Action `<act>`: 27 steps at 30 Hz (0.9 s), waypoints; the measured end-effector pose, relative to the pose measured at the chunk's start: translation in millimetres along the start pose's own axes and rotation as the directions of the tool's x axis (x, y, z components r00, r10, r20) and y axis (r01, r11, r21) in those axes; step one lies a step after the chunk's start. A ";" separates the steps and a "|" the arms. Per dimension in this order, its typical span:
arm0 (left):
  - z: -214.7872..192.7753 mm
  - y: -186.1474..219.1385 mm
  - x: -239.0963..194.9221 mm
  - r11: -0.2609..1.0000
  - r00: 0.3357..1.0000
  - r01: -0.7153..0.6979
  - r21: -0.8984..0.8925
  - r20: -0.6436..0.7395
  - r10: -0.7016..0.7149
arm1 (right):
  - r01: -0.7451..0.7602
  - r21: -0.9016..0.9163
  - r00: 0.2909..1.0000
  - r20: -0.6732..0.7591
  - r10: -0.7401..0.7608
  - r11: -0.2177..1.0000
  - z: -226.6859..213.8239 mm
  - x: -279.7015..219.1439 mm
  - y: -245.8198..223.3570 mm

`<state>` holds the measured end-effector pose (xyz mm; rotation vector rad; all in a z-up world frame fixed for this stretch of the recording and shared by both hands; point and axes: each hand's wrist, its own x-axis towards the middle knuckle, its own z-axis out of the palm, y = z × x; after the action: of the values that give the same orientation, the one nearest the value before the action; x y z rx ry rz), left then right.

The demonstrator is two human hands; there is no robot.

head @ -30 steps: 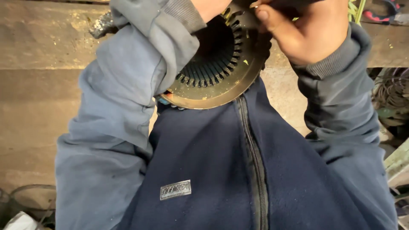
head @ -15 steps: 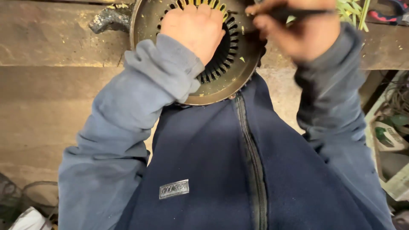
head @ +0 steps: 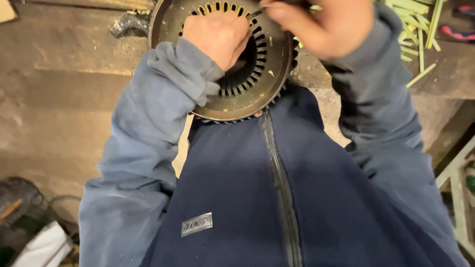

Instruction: Inserting and tucking green insulation strips into the slots of an electric motor stator.

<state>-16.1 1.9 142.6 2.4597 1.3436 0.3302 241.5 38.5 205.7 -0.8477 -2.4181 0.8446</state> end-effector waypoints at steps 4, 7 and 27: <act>-2.4 -6.5 -6.3 0.993 0.989 -0.117 -0.013 -0.089 0.116 | -0.018 0.641 0.914 -0.300 0.272 0.767 -7.1 -50.4 6.7; -18.2 -4.1 -1.1 0.983 0.976 -0.182 -0.020 -0.123 0.178 | -0.018 0.716 0.846 -0.360 0.392 0.697 -12.7 -83.6 24.7; -22.7 147.7 59.9 0.989 0.970 -0.149 0.012 -0.191 0.148 | -0.116 0.329 0.556 -0.760 0.336 0.937 -54.9 -251.7 88.9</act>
<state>121.9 -18.6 222.9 2.5877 1.2298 0.6188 488.7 -52.7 135.9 -1.1486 -1.3699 0.6122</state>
